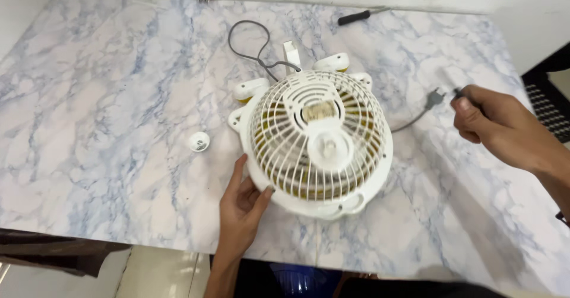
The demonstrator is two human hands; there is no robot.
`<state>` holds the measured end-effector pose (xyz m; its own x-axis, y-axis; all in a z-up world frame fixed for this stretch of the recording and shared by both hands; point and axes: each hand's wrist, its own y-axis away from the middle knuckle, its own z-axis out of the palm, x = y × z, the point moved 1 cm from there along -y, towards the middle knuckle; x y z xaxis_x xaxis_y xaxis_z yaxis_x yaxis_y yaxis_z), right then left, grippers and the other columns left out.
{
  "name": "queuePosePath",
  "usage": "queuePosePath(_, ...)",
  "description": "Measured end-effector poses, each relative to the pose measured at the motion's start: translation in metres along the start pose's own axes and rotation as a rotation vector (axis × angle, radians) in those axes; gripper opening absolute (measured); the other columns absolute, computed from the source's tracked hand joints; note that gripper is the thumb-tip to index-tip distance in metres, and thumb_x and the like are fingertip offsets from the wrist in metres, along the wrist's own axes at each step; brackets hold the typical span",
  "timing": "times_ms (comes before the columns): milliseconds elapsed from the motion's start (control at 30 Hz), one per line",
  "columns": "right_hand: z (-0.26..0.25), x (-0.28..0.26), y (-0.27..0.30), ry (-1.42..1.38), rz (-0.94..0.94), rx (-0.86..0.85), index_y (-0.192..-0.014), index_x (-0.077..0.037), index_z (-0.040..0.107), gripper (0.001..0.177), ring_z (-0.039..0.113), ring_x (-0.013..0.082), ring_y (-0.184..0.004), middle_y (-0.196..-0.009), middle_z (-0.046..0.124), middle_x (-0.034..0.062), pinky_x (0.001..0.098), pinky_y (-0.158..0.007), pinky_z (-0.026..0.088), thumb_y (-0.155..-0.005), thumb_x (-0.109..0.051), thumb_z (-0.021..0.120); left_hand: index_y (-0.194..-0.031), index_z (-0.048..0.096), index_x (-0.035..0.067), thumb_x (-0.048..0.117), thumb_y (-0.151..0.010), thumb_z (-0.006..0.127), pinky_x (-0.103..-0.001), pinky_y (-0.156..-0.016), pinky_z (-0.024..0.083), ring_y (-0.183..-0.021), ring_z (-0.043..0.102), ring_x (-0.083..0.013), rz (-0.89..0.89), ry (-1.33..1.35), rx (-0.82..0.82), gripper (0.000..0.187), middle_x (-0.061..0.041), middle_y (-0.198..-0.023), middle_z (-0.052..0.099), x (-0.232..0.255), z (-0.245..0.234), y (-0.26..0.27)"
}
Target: The person assembles a small electric fan on a marble-patterned table. They use a screwdriver to tighten screws on the fan's base and cage, securing the components together.
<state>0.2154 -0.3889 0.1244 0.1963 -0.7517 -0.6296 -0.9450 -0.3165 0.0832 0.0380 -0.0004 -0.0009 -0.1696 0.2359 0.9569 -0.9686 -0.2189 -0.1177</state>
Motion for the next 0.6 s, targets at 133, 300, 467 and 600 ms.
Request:
queuePosePath(133,0.019,0.027,-0.045,0.025,0.003,0.001,-0.098,0.0,0.051,0.037,0.067,0.028,-0.083,-0.09,0.069,0.0207,0.0407,-0.071,0.052,-0.1,-0.033,0.067,-0.161,0.012,-0.005,-0.01,-0.09,0.064,-0.042,-0.112,0.048,-0.13,0.06,-0.0282,-0.017,0.005,-0.011,0.088,-0.028,-0.137,0.064,0.002,0.0,0.004)
queuePosePath(300,0.042,-0.012,-0.069,-0.265,-0.244,-0.14,-0.111,-0.012,0.047,0.042,0.065,0.03,-0.118,-0.125,0.063,0.0133,0.0454,-0.098,0.054,-0.092,-0.047,0.057,-0.163,0.007,-0.002,-0.009,-0.089,0.065,-0.045,-0.111,0.048,-0.128,0.062,-0.0286,-0.102,0.001,0.039,0.094,-0.026,-0.136,0.065,0.007,0.0,0.006)
queuePosePath(467,0.056,-0.064,-0.059,-0.467,-0.573,-0.081,-0.123,-0.011,0.041,0.057,0.049,0.0369,-0.146,-0.142,0.049,0.0208,0.0532,-0.122,0.044,-0.097,-0.054,0.067,-0.163,0.003,-0.001,-0.006,-0.091,0.065,-0.044,-0.114,0.045,-0.131,0.061,-0.0265,-0.069,-0.029,0.005,0.095,-0.023,-0.14,0.064,0.006,0.001,0.005)
queuePosePath(600,0.074,-0.098,-0.043,-0.269,-0.648,-0.067,-0.116,-0.005,0.038,0.06,0.045,0.0408,-0.143,-0.14,0.048,0.0253,0.053,-0.112,0.041,-0.092,-0.045,0.075,-0.165,0.004,0.0,-0.004,-0.095,0.063,-0.043,-0.114,0.045,-0.129,0.061,-0.0266,-0.051,-0.042,-0.022,0.091,-0.024,-0.136,0.066,-0.002,-0.004,0.012)
